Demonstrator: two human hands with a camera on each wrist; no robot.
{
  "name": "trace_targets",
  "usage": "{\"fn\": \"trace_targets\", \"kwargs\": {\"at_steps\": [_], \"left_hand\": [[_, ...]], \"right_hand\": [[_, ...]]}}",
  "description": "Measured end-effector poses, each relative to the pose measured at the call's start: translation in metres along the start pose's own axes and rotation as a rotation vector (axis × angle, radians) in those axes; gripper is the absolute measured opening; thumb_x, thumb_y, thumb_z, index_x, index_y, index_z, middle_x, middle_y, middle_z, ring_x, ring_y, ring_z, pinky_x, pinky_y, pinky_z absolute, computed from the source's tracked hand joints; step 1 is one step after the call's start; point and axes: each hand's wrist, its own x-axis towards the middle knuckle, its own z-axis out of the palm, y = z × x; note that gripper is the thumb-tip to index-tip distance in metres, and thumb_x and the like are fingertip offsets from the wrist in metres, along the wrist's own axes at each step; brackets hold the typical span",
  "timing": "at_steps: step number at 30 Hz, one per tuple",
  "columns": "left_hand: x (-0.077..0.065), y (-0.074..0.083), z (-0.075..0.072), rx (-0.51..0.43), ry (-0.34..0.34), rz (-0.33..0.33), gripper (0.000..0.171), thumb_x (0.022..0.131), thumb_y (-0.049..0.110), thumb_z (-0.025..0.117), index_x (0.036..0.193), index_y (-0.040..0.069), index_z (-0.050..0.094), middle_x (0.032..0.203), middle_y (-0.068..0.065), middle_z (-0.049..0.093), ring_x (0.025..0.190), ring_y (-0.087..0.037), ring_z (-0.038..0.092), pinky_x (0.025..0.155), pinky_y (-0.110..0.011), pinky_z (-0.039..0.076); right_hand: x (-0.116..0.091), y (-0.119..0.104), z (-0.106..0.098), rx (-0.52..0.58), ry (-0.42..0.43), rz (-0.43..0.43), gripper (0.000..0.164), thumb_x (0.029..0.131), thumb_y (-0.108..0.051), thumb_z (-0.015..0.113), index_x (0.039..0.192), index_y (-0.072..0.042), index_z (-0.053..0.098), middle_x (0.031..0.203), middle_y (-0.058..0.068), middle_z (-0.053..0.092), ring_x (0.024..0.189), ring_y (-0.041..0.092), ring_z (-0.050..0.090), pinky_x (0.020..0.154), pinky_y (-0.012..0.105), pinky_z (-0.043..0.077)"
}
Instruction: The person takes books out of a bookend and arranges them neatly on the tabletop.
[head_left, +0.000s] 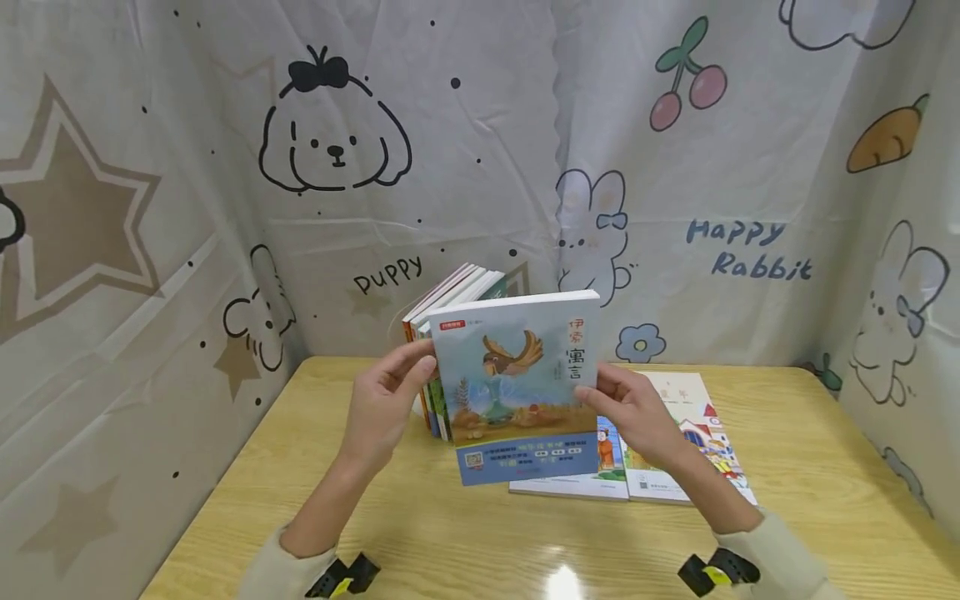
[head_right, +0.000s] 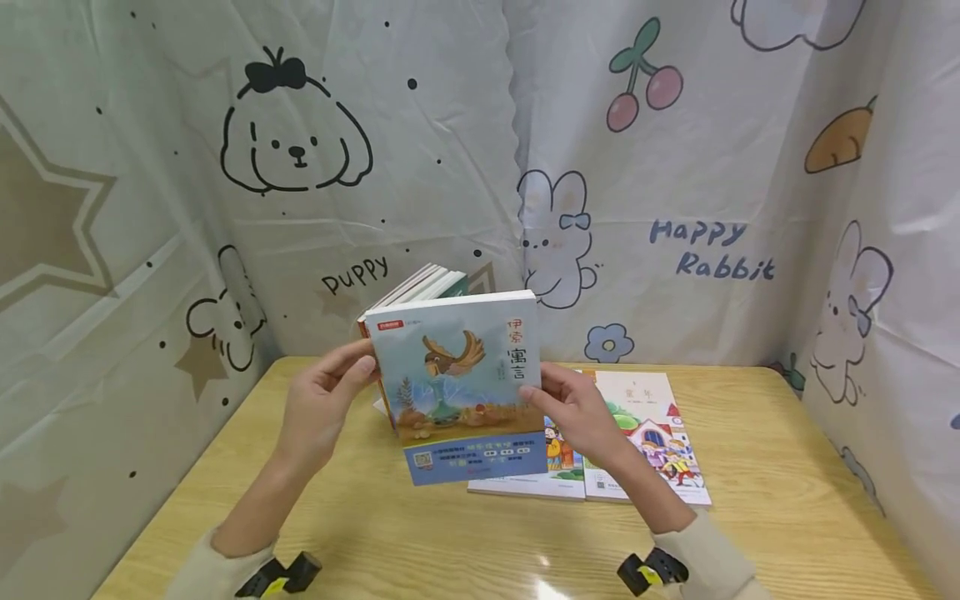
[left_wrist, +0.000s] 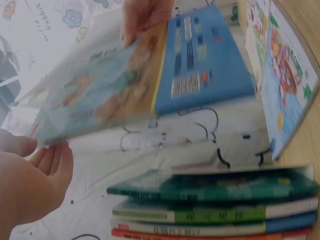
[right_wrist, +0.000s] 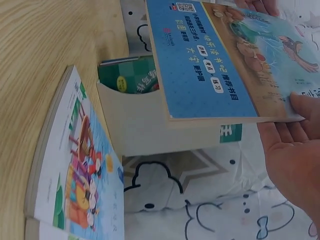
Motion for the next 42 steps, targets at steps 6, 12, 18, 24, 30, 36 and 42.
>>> {"fn": "trace_targets", "kwargs": {"at_steps": [6, 12, 18, 24, 30, 36, 42], "left_hand": [[0.002, 0.005, -0.012, 0.008, -0.045, 0.046, 0.026, 0.094, 0.006, 0.051, 0.117, -0.006, 0.058, 0.111, -0.019, 0.061, 0.102, -0.026, 0.059, 0.087, -0.031, 0.047], [0.005, -0.019, -0.03, 0.021, 0.025, 0.015, 0.029, 0.094, 0.013, 0.052, 0.115, -0.007, 0.058, 0.11, -0.022, 0.06, 0.101, -0.031, 0.059, 0.084, -0.031, 0.049], [0.008, -0.036, -0.037, 0.06, 0.073, -0.054, 0.034, 0.093, 0.02, 0.055, 0.119, -0.002, 0.058, 0.113, -0.019, 0.06, 0.103, -0.026, 0.058, 0.085, -0.027, 0.048], [0.015, -0.044, -0.044, 0.088, 0.103, -0.113, 0.035, 0.093, 0.022, 0.055, 0.123, 0.003, 0.056, 0.116, -0.015, 0.059, 0.103, -0.028, 0.058, 0.085, -0.026, 0.048], [0.021, -0.054, -0.049, 0.124, 0.115, -0.144, 0.038, 0.093, 0.02, 0.056, 0.126, 0.001, 0.054, 0.118, -0.014, 0.059, 0.105, -0.026, 0.057, 0.084, -0.023, 0.048], [0.029, -0.064, -0.049, 0.208, 0.077, -0.217, 0.046, 0.091, 0.029, 0.057, 0.13, 0.005, 0.051, 0.124, -0.01, 0.055, 0.109, -0.02, 0.054, 0.087, -0.026, 0.046], [0.033, -0.07, -0.048, 0.243, 0.06, -0.252, 0.047, 0.092, 0.031, 0.057, 0.132, 0.009, 0.049, 0.128, -0.007, 0.053, 0.112, -0.02, 0.052, 0.09, -0.03, 0.045]], "right_hand": [[-0.011, 0.011, -0.02, -0.017, 0.053, 0.028, 0.041, 0.093, -0.02, 0.056, 0.131, -0.007, 0.05, 0.118, 0.011, 0.06, 0.102, 0.022, 0.06, 0.08, 0.033, 0.051], [-0.021, 0.015, -0.036, -0.045, 0.113, 0.084, 0.041, 0.093, -0.023, 0.057, 0.129, -0.003, 0.052, 0.116, 0.013, 0.061, 0.099, 0.02, 0.061, 0.077, 0.03, 0.052], [-0.03, 0.018, -0.052, -0.065, 0.131, 0.106, 0.044, 0.094, -0.023, 0.054, 0.13, 0.001, 0.048, 0.118, 0.018, 0.058, 0.098, 0.018, 0.061, 0.076, 0.029, 0.052], [-0.037, 0.023, -0.066, -0.107, 0.135, 0.121, 0.046, 0.095, -0.024, 0.052, 0.132, 0.003, 0.045, 0.119, 0.019, 0.058, 0.097, 0.016, 0.062, 0.075, 0.028, 0.052], [-0.044, 0.028, -0.078, -0.089, 0.14, 0.136, 0.048, 0.096, -0.021, 0.051, 0.131, 0.009, 0.042, 0.116, 0.013, 0.06, 0.096, 0.013, 0.062, 0.074, 0.027, 0.052], [-0.05, 0.032, -0.089, -0.163, 0.153, 0.191, 0.052, 0.096, -0.026, 0.05, 0.134, 0.009, 0.039, 0.116, 0.012, 0.059, 0.094, 0.008, 0.061, 0.073, 0.025, 0.052], [-0.057, 0.037, -0.098, -0.217, 0.163, 0.25, 0.056, 0.096, -0.03, 0.049, 0.136, 0.008, 0.036, 0.122, 0.014, 0.055, 0.098, 0.0, 0.054, 0.075, 0.021, 0.05]]}}
